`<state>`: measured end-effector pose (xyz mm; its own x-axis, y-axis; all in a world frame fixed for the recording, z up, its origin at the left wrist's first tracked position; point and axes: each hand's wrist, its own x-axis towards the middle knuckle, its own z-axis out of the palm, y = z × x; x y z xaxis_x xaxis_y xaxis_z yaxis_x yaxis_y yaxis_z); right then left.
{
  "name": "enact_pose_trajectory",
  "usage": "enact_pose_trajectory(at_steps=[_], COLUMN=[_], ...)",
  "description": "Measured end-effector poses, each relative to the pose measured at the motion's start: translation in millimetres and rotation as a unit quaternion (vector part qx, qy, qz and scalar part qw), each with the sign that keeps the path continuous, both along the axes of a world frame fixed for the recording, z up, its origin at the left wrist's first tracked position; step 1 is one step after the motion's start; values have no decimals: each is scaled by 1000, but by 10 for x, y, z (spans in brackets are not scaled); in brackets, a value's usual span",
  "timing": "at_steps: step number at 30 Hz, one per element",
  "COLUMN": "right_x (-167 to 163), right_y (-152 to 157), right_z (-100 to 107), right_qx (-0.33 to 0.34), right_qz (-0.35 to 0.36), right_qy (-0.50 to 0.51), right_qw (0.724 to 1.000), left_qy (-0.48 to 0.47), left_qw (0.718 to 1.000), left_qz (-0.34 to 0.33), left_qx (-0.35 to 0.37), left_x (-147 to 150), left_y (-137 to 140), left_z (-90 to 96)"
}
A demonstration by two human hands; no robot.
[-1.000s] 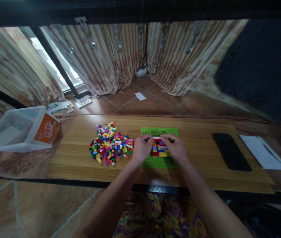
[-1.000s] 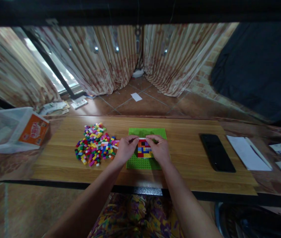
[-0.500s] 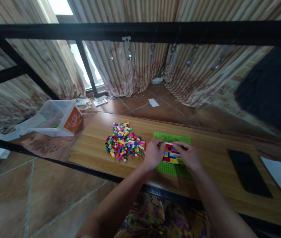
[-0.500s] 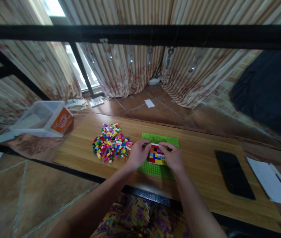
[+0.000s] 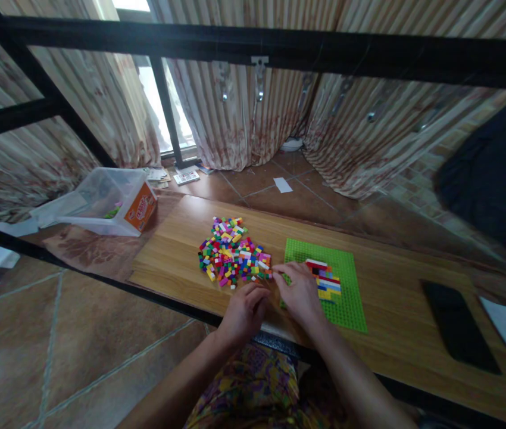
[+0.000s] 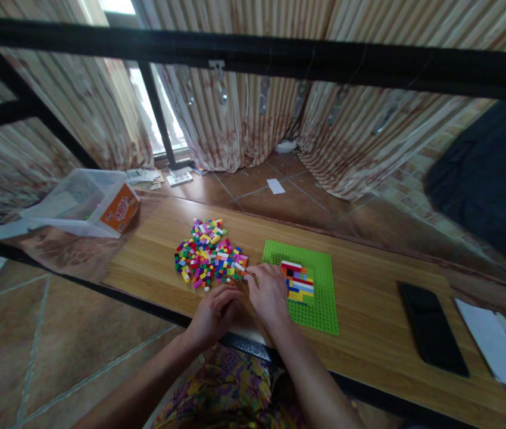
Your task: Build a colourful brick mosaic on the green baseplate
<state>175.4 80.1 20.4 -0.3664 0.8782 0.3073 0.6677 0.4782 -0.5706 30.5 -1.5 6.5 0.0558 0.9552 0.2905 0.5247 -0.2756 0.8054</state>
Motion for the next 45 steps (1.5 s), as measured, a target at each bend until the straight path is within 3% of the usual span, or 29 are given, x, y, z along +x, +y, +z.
enact_pose_trajectory(at_steps=[4, 11, 18, 22, 26, 29, 32, 40, 45], right_x=[-153, -386, -416, -246, 183, 596, 891, 834, 867], right_y=[74, 125, 89, 2, -59, -25, 55, 189, 245], right_z=[-83, -8, 94, 243, 303, 210, 88, 61, 42], right_qx=[-5, -42, -52, -42, -11, -9, 9, -15, -43], right_qz=[-12, -39, -27, -47, -119, -215, -264, -234, -203], right_qy=[-48, -125, -64, 42, 107, 108, 47, -28, -19], right_qw=[999, 990, 996, 997, 987, 971, 963, 972, 978], left_qy=[-10, -17, -5, 18, 42, 51, 61, 78, 85], left_qw=[1000, 1000, 1000, 999, 998, 998, 997, 996, 995], left_qz=[9, 13, 21, 25, 33, 38, 39, 39, 38], left_qx=[-4, 4, 10, 11, 16, 25, 32, 35, 40], left_x=[-34, -18, -5, 2, 8, 16, 24, 38, 50], left_y=[18, 25, 44, 44, 47, 54, 61, 58, 61], left_z=[-12, 0, 10, 6, -23, -55, -86, -116, -109])
